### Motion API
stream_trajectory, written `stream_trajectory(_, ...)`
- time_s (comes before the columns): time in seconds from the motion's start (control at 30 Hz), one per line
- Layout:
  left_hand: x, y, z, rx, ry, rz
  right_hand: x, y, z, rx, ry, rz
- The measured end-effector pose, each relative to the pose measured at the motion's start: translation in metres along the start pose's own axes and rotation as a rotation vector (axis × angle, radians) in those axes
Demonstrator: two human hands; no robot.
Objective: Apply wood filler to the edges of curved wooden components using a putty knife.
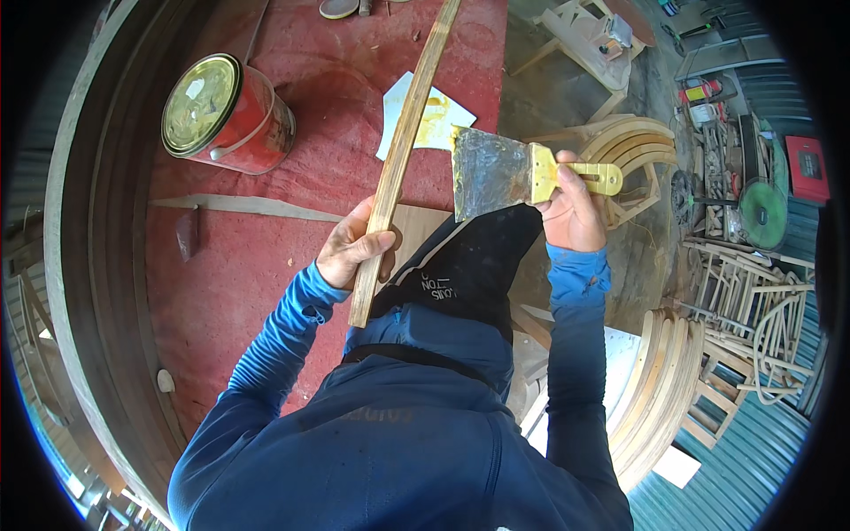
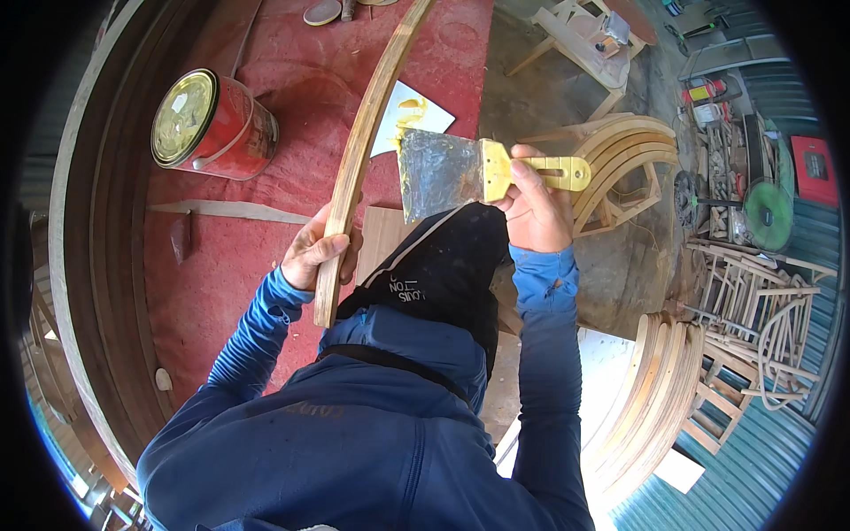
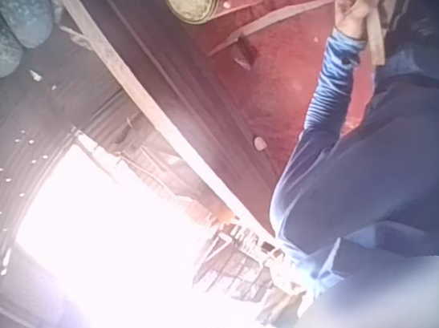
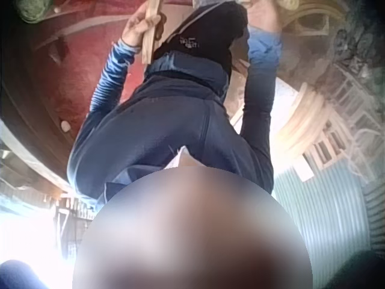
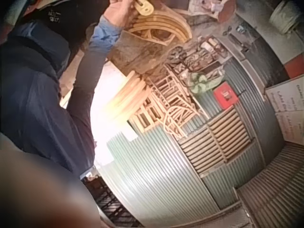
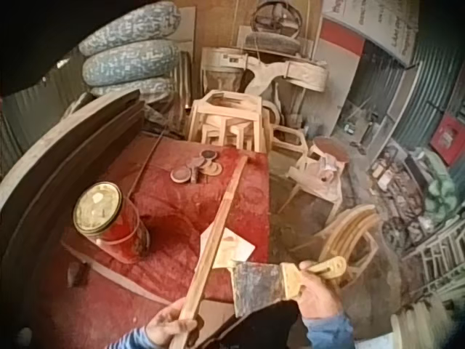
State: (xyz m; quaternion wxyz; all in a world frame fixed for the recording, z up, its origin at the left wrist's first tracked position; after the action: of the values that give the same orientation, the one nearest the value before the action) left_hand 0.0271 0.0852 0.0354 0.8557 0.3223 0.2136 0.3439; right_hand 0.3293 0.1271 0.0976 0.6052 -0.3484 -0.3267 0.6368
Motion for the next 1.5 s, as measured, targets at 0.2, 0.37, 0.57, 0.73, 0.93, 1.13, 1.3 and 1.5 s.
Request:
stream_trajectory(0.2, 0.015, -0.015, 0.001, -0.110, 0.150, -0.022, -0.025, -0.013, 0.001, 0.001, 0.010, -0.042)
stream_trajectory(0.37, 0.057, -0.007, 0.004, -0.045, 0.065, 0.071, -0.053, -0.022, -0.006, 0.003, 0.004, -0.113)
stream_trajectory(0.57, 0.106, 0.014, 0.016, -0.157, 0.060, 0.040, -0.098, -0.039, 0.004, -0.208, -0.028, -0.160)
stream_trajectory(0.73, 0.122, 0.021, 0.031, -0.098, 0.045, 0.027, -0.122, -0.046, 0.013, -0.364, 0.027, -0.148)
stream_trajectory(0.93, 0.127, 0.017, 0.039, -0.075, 0.092, 0.038, -0.135, -0.061, 0.044, -0.718, -0.005, -0.225)
stream_trajectory(1.13, 0.130, 0.013, 0.046, -0.008, 0.148, 0.025, -0.121, -0.077, 0.087, -1.099, -0.249, -0.415)
stream_trajectory(1.3, 0.132, 0.009, 0.048, 0.042, 0.209, 0.000, -0.117, -0.076, 0.103, -1.324, -0.387, -0.584)
stream_trajectory(1.5, 0.136, 0.013, 0.042, 0.006, 0.137, -0.013, -0.144, -0.057, 0.112, -1.646, -0.591, -0.672)
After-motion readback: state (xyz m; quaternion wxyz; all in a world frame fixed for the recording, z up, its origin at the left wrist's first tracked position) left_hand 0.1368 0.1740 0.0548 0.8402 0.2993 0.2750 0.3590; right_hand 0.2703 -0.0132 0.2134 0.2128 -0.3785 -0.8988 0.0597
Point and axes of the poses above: each hand's wrist, its own x-axis towards the middle knuckle, its own z-axis out of the palm, y = z × x, the point moved 4 cm from there along x, towards the middle knuckle, and after that the axes turned 10 degrees about -y, right-handed, at the moved point
